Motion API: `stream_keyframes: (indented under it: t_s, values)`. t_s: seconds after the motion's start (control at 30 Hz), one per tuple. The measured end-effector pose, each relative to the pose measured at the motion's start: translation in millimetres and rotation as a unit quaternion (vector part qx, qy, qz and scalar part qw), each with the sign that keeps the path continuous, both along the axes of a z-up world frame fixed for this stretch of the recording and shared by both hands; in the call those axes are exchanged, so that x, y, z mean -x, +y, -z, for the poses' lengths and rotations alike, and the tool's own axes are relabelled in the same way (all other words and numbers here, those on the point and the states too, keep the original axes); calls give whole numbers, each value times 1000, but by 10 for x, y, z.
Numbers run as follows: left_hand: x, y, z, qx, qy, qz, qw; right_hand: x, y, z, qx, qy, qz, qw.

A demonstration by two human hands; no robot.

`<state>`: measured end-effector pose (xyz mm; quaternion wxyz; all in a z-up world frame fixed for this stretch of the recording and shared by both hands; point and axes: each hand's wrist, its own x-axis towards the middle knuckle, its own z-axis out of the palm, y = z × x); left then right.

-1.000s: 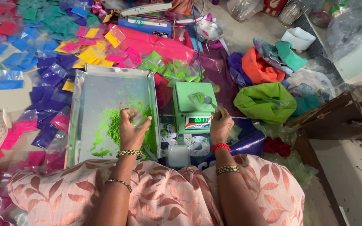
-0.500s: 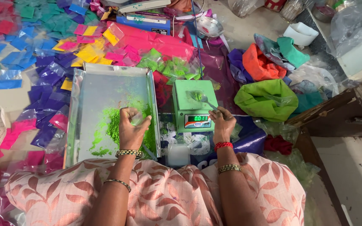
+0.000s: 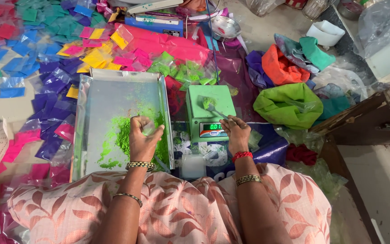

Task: The person measures colorful powder using a scale and spoon, then packages it into small plastic bags.

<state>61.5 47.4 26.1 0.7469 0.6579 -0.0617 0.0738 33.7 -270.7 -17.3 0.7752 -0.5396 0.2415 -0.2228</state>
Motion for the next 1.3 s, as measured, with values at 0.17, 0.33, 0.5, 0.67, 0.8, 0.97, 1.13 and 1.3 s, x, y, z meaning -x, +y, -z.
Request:
stream_keyframes:
  t_s: [0.17, 0.33, 0.5, 0.67, 0.8, 0.97, 1.13, 1.3]
  values:
    - [9, 10, -3, 3, -6, 0, 1000, 24, -1, -31, 10, 2, 15, 1000]
    - [1, 26, 26, 5, -11, -2, 1000, 98, -13, -69, 32, -5, 36, 999]
    - [-24, 44, 32, 7, -9, -17, 1000, 237, -28, -142, 10, -9, 46, 999]
    - [-55, 93, -3, 15, -16, -24, 999, 472, 62, -364, 15, -4, 60, 998]
    - [-60, 110, 7, 8, -32, -39, 999, 642, 160, -469, 11, -22, 49, 999]
    - [-40, 179, -131, 34, -28, -34, 998, 737, 389, -471, -8, -35, -4, 999]
    - [-54, 248, -183, 42, -20, -41, 998, 629, 870, -565, 3, 17, -67, 998]
    - [-50, 243, -225, 33, 1, -41, 999, 312, 1246, -194, 158, 37, -191, 968]
